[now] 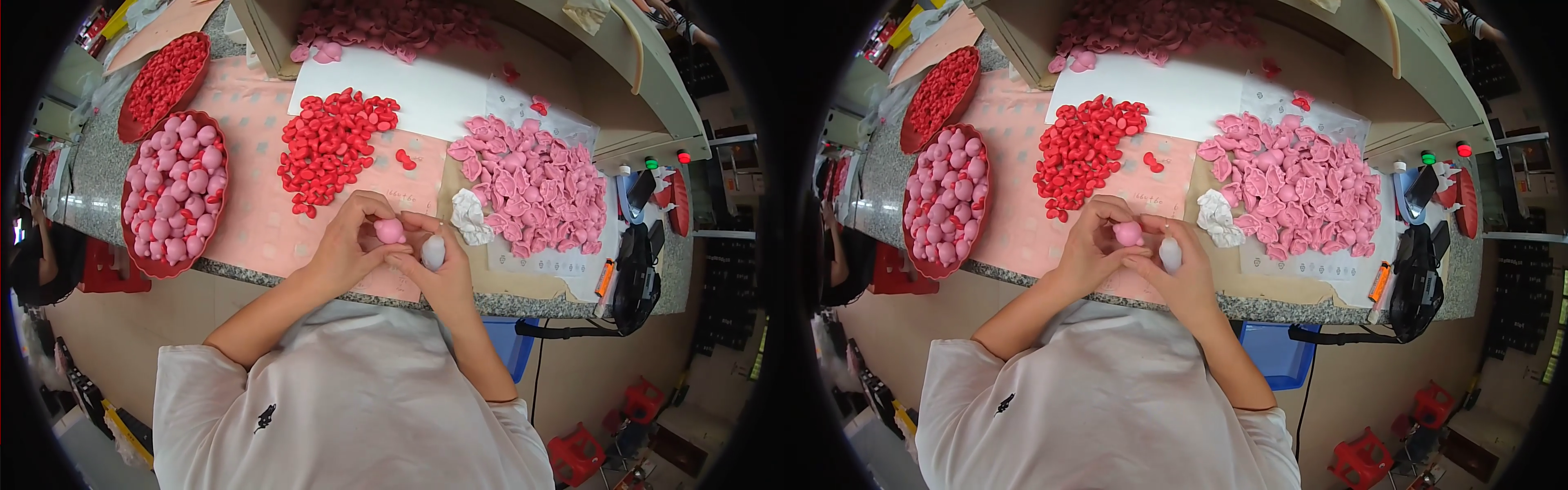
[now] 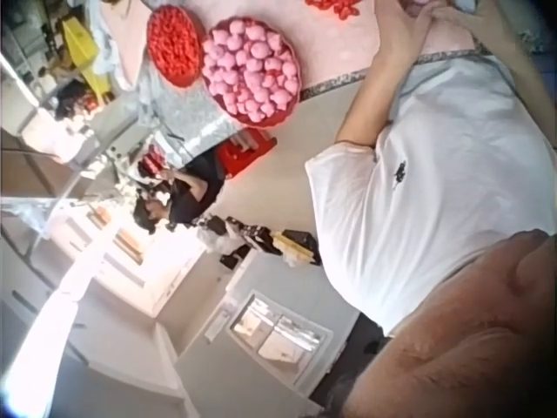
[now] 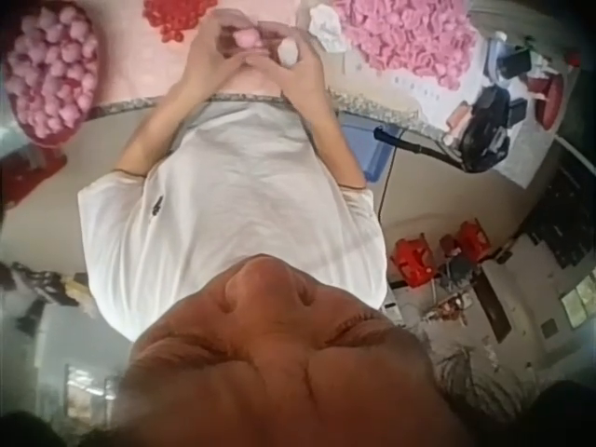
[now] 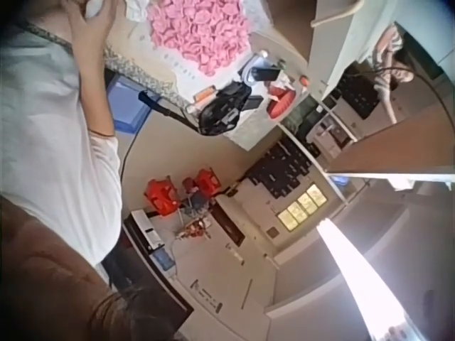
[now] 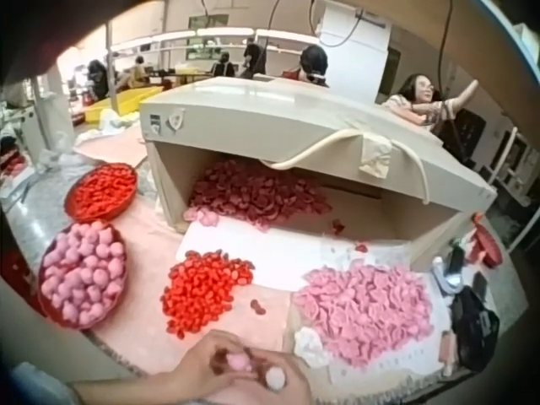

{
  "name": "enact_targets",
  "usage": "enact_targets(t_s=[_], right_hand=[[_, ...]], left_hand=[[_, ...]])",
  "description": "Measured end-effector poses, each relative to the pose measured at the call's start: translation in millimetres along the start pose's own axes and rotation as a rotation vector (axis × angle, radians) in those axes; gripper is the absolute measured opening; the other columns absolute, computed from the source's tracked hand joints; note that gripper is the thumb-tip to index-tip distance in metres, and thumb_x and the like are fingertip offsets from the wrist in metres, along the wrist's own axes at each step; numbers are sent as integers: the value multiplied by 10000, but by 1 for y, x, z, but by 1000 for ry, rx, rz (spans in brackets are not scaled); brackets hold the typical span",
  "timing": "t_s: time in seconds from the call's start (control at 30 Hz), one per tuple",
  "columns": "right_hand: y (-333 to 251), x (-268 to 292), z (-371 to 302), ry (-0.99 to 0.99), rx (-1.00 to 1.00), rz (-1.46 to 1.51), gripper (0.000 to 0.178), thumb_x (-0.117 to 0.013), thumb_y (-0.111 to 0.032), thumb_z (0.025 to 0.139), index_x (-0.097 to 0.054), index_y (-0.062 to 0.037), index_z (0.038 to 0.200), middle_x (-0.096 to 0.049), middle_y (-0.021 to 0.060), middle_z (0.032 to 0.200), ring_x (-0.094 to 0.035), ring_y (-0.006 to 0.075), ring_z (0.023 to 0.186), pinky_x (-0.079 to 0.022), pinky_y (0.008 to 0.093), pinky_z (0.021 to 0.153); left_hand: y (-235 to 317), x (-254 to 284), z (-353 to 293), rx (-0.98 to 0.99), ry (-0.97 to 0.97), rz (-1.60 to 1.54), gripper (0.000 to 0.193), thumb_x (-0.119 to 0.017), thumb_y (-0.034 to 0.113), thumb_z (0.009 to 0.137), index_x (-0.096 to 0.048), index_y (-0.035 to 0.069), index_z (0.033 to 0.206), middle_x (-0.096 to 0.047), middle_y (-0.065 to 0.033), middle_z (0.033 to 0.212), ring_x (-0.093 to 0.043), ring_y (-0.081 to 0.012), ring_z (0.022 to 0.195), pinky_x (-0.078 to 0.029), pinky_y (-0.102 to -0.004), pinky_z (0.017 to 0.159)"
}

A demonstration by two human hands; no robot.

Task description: Assembling small pink ball-like components into white bases.

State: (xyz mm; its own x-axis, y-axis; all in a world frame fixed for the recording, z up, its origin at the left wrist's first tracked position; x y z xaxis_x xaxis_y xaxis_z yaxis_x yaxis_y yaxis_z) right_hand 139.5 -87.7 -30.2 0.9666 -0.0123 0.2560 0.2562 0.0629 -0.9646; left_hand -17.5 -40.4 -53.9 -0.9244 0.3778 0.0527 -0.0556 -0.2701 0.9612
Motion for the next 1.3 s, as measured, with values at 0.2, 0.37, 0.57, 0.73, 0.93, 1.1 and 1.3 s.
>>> enact_targets(t_s=[0.2,0.37,0.57,0.73,0.93,1.1,1.3], right_hand=[[16,8,10,-34,-68,126,349,-642,22,824,-535,7,1155,-564,69,1108,-578,143,1009,-490,268,853],[17,22,14,-69,127,87,353,-654,17,807,-556,-5,1145,-520,70,1138,-536,159,1063,-450,289,907],[17,28,11,-96,108,89,382,-668,8,792,-569,-22,1160,-499,68,1130,-524,168,1053,-430,287,910],[19,26,9,-7,111,143,379,-680,-13,788,-586,-37,1155,-511,77,1121,-532,177,1019,-440,290,872],[14,29,9,13,202,-2,319,-691,-35,781,-617,-29,1091,-553,94,1067,-551,196,962,-442,293,833],[16,30,8,43,223,-22,292,-690,-45,782,-624,-28,1067,-568,101,1042,-559,206,933,-445,294,819],[17,30,7,63,218,-65,283,-694,-54,781,-626,-25,1055,-570,99,1040,-559,207,930,-447,296,815]], left_hand=[[16,-4,6,47,-91,-5,368,-657,-43,793,-483,16,1113,-453,-104,1171,-556,-180,1021,-531,-301,822],[5,-1,8,114,-204,-169,318,-573,-67,851,-524,-6,1159,-480,-115,1212,-546,-197,1104,-505,-316,891],[6,-2,12,384,-188,-448,223,-551,-28,887,-526,-24,1108,-529,-108,1185,-577,-190,1061,-513,-333,895],[6,-9,14,397,-166,-611,277,-572,-12,884,-494,-24,1149,-533,-107,1155,-585,-188,1017,-520,-325,885],[19,-20,15,344,-232,-619,505,-631,-73,809,-451,9,1273,-397,-76,1194,-494,-204,1148,-525,-313,897],[6,-25,18,249,-269,-477,555,-636,-90,793,-435,12,1301,-381,-77,1202,-463,-208,1183,-531,-276,888],[0,-28,18,242,-262,-496,531,-644,-57,802,-448,16,1290,-392,-79,1232,-463,-220,1190,-527,-296,896]])
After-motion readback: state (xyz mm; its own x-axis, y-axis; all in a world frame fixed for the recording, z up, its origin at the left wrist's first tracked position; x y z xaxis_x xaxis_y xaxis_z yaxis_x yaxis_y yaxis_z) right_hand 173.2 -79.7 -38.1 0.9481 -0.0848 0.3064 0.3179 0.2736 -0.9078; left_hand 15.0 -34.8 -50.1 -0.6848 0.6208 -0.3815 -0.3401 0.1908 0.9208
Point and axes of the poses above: each hand's wrist, its own z-axis towards the middle knuckle, its own x-axis out of the back of the hand, y = z × x, the point moved 1 cm from there along z, towards the middle knuckle
